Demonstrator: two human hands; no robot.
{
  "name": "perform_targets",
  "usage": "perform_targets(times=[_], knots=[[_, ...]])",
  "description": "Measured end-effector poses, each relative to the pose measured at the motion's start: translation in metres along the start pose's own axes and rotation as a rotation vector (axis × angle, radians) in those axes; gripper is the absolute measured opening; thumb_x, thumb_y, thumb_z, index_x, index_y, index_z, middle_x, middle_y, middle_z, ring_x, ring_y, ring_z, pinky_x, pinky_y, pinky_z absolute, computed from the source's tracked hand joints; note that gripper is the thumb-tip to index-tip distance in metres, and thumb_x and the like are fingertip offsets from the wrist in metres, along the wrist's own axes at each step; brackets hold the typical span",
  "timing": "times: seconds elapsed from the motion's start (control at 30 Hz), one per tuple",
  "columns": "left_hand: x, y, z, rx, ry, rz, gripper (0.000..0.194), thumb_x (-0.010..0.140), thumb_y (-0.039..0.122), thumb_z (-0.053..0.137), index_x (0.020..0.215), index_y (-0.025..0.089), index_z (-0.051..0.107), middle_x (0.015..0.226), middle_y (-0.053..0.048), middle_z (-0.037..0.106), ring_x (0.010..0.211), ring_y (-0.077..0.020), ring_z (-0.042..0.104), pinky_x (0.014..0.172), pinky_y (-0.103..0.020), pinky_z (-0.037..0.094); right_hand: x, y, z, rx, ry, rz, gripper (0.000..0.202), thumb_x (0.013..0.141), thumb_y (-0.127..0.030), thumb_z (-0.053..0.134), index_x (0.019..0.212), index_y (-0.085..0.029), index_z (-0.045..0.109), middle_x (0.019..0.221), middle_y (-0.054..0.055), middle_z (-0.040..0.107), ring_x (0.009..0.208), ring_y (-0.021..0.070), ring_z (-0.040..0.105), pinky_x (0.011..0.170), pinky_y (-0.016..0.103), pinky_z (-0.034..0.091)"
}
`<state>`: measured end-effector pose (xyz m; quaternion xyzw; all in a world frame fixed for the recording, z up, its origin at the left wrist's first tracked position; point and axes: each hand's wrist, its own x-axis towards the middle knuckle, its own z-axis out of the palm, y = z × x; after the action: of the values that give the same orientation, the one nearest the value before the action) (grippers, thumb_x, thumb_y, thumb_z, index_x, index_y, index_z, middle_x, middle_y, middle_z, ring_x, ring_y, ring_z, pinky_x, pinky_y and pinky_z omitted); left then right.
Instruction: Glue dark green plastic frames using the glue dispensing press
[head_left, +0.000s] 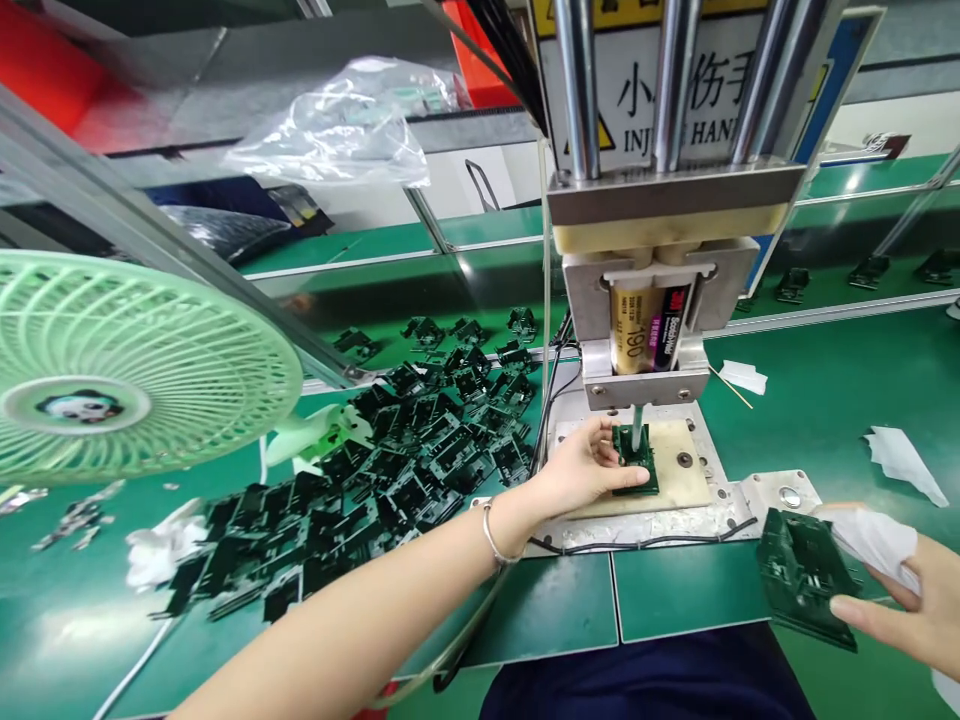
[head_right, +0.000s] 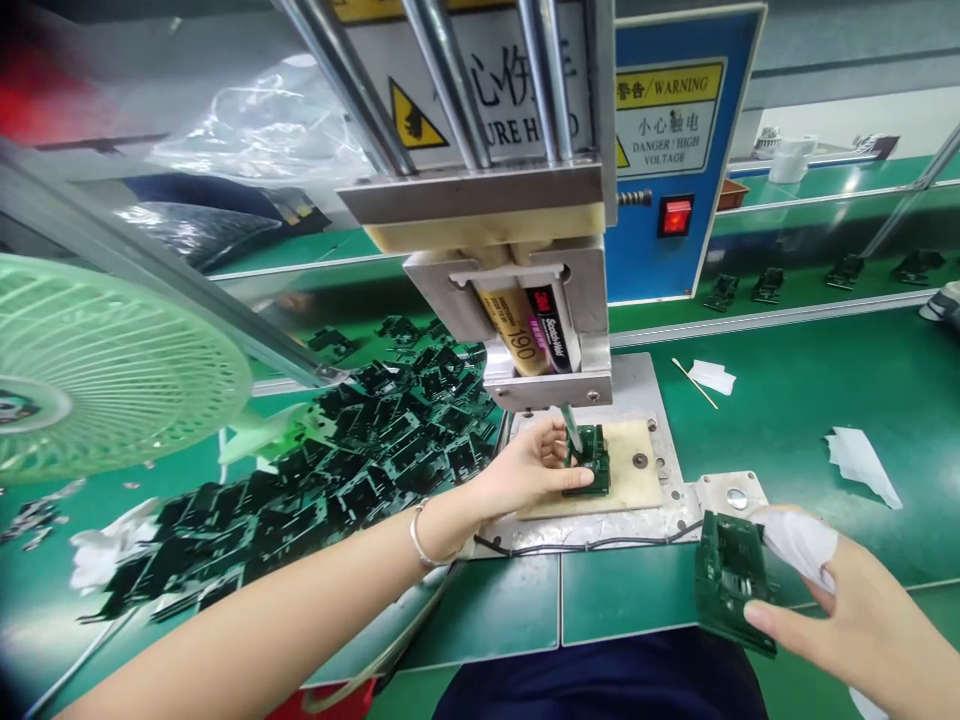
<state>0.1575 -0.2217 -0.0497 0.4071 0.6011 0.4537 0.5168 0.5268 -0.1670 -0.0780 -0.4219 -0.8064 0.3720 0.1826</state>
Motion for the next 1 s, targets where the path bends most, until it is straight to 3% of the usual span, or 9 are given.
perform_targets(times=[0.13,0.4,0.47,0.57,0.6,0.67,0.73,0.87,1.0], knots=[[-0.006,-0.011,0.002,0.147,0.012,0.084,0.064,0.063,0.033,0.091,0.114,0.018,0.055,0.095,-0.002,0.063,0.082,-0.0167,0.061,0.081,-0.037,0.052,-0.007,-0.005,0.017,-0.009,0.011,-0.050,0.061,0.090,-0.048,0.067,0.145,-0.031,0.046,0.147,0.006,0.051,0.132,0.0362,0.052,0.098,0.047,0.058],[0.002,-0.024,0.007,0.317,0.078,0.149,0.068,0.071,0.037,0.084,0.125,0.016,0.048,0.107,-0.012,0.066,0.094,-0.0259,0.065,0.095,-0.050,0.053,0.006,-0.021,0.034,-0.124,0.064,-0.188,0.058,0.090,-0.041,0.064,0.143,-0.029,0.045,0.139,0.007,0.056,0.122,0.0366,0.058,0.083,0.047,0.063],[-0.003,-0.022,0.005,0.310,0.073,0.133,0.083,0.068,0.037,0.087,0.135,0.015,0.045,0.116,-0.015,0.065,0.101,-0.0281,0.066,0.098,-0.051,0.053,0.004,-0.021,0.032,-0.139,0.075,-0.184,0.056,0.090,-0.042,0.063,0.142,-0.029,0.046,0.139,0.007,0.056,0.111,0.0346,0.063,0.071,0.042,0.063],[-0.034,-0.019,-0.005,0.501,0.160,0.229,0.109,0.067,0.044,0.089,0.153,0.019,0.028,0.140,-0.020,0.055,0.118,-0.0329,0.062,0.102,-0.052,0.053,-0.001,-0.021,0.029,-0.163,0.106,-0.179,0.059,0.092,-0.044,0.061,0.147,-0.028,0.044,0.141,0.008,0.055,0.073,0.0236,0.065,0.050,0.035,0.056],[-0.050,-0.021,-0.011,0.652,0.225,0.319,0.107,0.070,0.046,0.087,0.155,0.022,0.026,0.146,-0.020,0.051,0.122,-0.0341,0.059,0.104,-0.052,0.052,-0.003,-0.021,0.029,-0.169,0.113,-0.178,0.062,0.093,-0.044,0.061,0.149,-0.029,0.042,0.143,0.009,0.053,0.059,0.0187,0.058,0.045,0.033,0.052],[-0.084,-0.031,-0.024,1.022,0.388,0.537,0.078,0.086,0.044,0.075,0.152,0.026,0.037,0.146,-0.016,0.055,0.130,-0.0356,0.056,0.107,-0.053,0.049,-0.007,-0.020,0.028,-0.180,0.095,-0.170,0.069,0.093,-0.044,0.063,0.154,-0.029,0.034,0.145,0.011,0.051,0.046,0.0129,0.043,0.041,0.034,0.049],[-0.113,-0.048,-0.035,1.288,0.531,0.670,0.071,0.093,0.037,0.067,0.154,0.020,0.037,0.139,-0.018,0.062,0.127,-0.0379,0.058,0.106,-0.052,0.048,-0.009,-0.018,0.028,-0.196,0.060,-0.162,0.075,0.094,-0.044,0.062,0.158,-0.030,0.026,0.147,0.012,0.049,0.045,0.0133,0.043,0.049,0.038,0.054],[-0.146,-0.084,-0.038,1.526,0.537,0.611,0.076,0.098,0.039,0.055,0.158,0.004,0.025,0.136,-0.027,0.063,0.127,-0.0458,0.059,0.100,-0.055,0.049,-0.010,-0.011,0.027,-0.205,0.071,-0.138,0.071,0.096,-0.048,0.059,0.158,-0.026,0.031,0.133,0.012,0.060,0.065,0.0273,0.064,0.064,0.044,0.056],[-0.149,-0.087,-0.031,1.497,0.540,0.583,0.074,0.097,0.039,0.053,0.158,0.005,0.027,0.136,-0.025,0.064,0.125,-0.0406,0.063,0.101,-0.051,0.052,-0.011,-0.010,0.024,-0.239,0.067,-0.056,0.068,0.098,-0.052,0.056,0.155,-0.022,0.037,0.102,0.009,0.067,0.048,0.0219,0.050,0.054,0.041,0.050]])
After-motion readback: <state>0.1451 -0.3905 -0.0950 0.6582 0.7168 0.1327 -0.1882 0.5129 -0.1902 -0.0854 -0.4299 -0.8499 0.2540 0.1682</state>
